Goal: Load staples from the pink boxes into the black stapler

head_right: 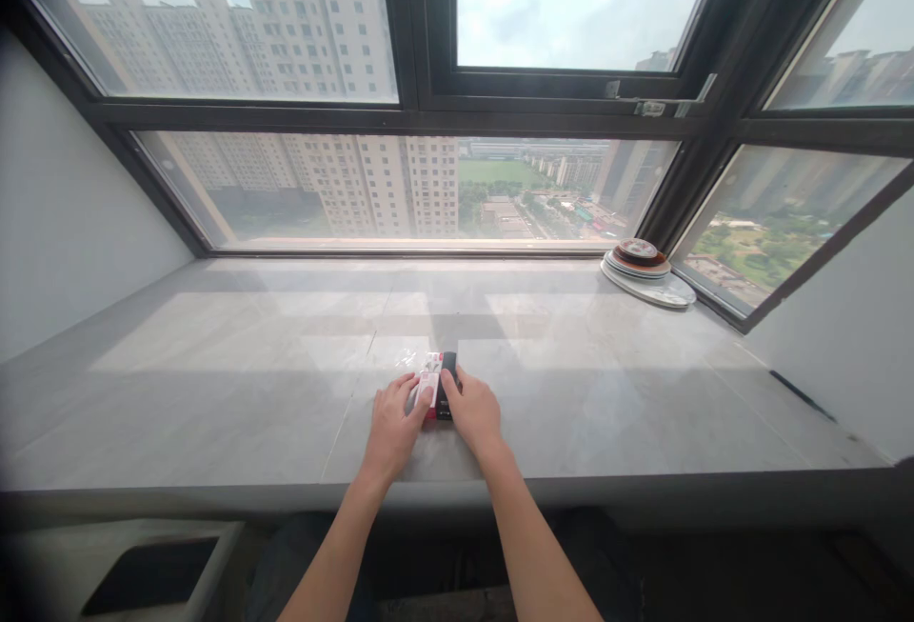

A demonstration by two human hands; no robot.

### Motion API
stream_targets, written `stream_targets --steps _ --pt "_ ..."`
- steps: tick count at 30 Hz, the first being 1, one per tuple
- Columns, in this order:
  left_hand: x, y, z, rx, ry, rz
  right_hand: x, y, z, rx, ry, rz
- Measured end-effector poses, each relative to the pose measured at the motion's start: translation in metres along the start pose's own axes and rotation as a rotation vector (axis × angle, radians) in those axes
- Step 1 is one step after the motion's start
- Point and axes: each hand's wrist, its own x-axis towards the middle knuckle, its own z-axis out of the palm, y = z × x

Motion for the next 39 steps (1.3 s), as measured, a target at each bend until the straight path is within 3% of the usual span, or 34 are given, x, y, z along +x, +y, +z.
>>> stream_targets --steps 3,5,9,14,21,27,31,34,37,39 --pt "-0.003 0.008 0.006 0.061 0.135 -0.057 -0.005 -0.009 0.012 -0.025 0.062 0.009" --pt "-0.006 0.012 0.007 0.097 0.194 -0.072 -0.010 -0.003 0.003 0.024 0.070 0.014" --pt "-0.007 0.012 -0.003 0.131 0.198 -0.077 -0.021 0.020 -0.023 0.119 0.075 0.057" --pt "0.007 -0.020 -0.031 0.207 0.278 -0.145 -0.031 0.030 -0.034 0.198 0.049 0.095" --pt "0.033 -0.062 -0.059 0.296 0.271 -0.196 -0.032 0.023 -0.034 0.189 0.060 0.117" --pt "-0.002 -0.080 -0.078 0.348 0.408 -0.172 -0.033 0.018 -0.036 0.200 0.078 0.171" --pt "-0.025 -0.099 -0.091 0.411 0.374 -0.204 -0.031 0.021 -0.034 0.185 0.079 0.188" --pt "-0.028 -0.091 -0.091 0.389 0.356 -0.164 -0.031 0.023 -0.032 0.165 0.077 0.165" --pt "-0.024 -0.055 -0.074 0.326 0.319 -0.067 -0.035 0.024 -0.030 0.132 0.081 0.131" --pt "-0.019 -0.025 -0.057 0.293 0.229 0.037 -0.038 0.023 -0.029 0.112 0.077 0.125"
